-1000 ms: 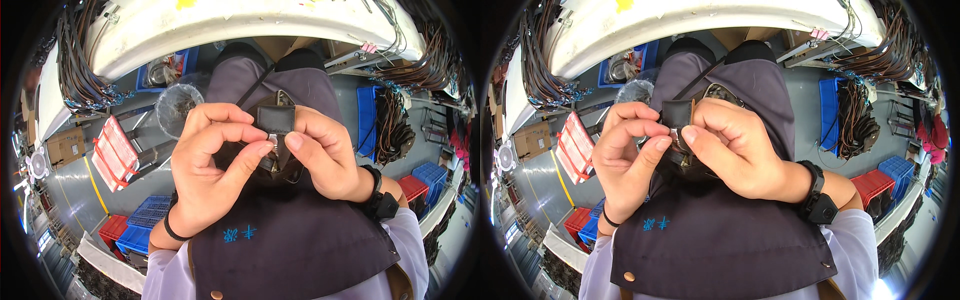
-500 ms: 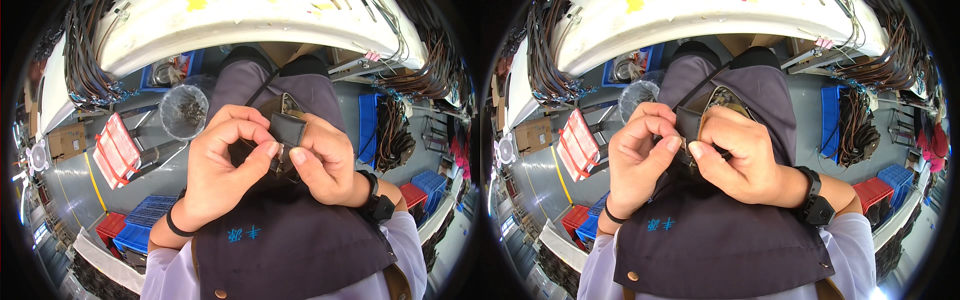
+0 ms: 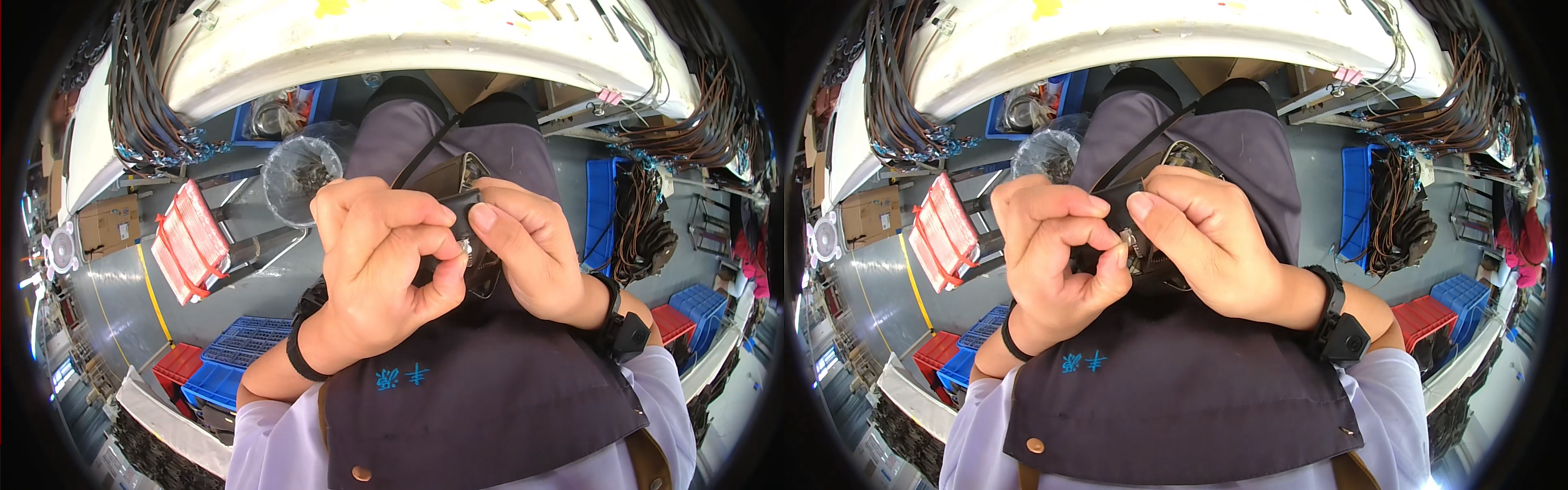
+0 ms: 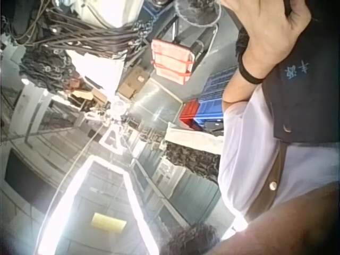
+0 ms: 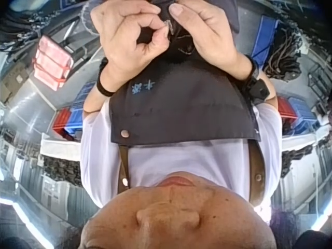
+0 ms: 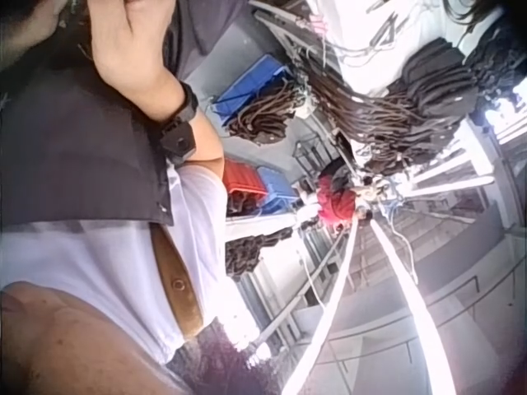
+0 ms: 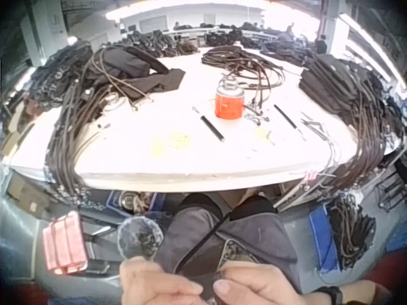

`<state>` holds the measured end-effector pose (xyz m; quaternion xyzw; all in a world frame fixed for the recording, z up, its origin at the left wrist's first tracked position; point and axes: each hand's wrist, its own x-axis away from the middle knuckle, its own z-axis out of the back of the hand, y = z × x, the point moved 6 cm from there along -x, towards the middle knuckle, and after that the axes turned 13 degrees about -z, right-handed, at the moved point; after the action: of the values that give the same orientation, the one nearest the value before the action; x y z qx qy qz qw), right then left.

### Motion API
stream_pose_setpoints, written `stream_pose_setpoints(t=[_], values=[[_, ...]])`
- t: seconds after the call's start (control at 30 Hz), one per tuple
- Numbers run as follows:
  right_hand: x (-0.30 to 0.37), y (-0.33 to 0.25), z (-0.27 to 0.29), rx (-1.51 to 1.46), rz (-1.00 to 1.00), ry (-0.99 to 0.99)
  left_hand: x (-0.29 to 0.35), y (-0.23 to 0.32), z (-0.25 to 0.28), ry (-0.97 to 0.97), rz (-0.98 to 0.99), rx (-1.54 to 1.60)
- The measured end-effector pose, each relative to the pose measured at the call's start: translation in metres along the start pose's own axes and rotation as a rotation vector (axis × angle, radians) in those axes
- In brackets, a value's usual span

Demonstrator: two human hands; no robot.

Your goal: Checking the zipper and applying adhesive to the edges of a small leather pouch.

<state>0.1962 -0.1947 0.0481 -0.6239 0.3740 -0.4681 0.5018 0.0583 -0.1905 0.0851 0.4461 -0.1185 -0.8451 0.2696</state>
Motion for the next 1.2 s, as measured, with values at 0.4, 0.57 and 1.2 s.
stream_pose_setpoints(t=[0.4,0.57,1.2], values=[[0.002,0.013,0.002,-0.176,-0.121,0.117,0.004,-0.009,0.0,-0.032,0.032,0.056],[0.002,0.005,0.003,-0.021,-0.036,0.144,0.006,-0.01,-0.002,-0.042,0.021,0.073],[0.001,-0.002,0.003,0.148,0.153,0.227,0.01,-0.019,-0.011,-0.005,0.124,0.197]])
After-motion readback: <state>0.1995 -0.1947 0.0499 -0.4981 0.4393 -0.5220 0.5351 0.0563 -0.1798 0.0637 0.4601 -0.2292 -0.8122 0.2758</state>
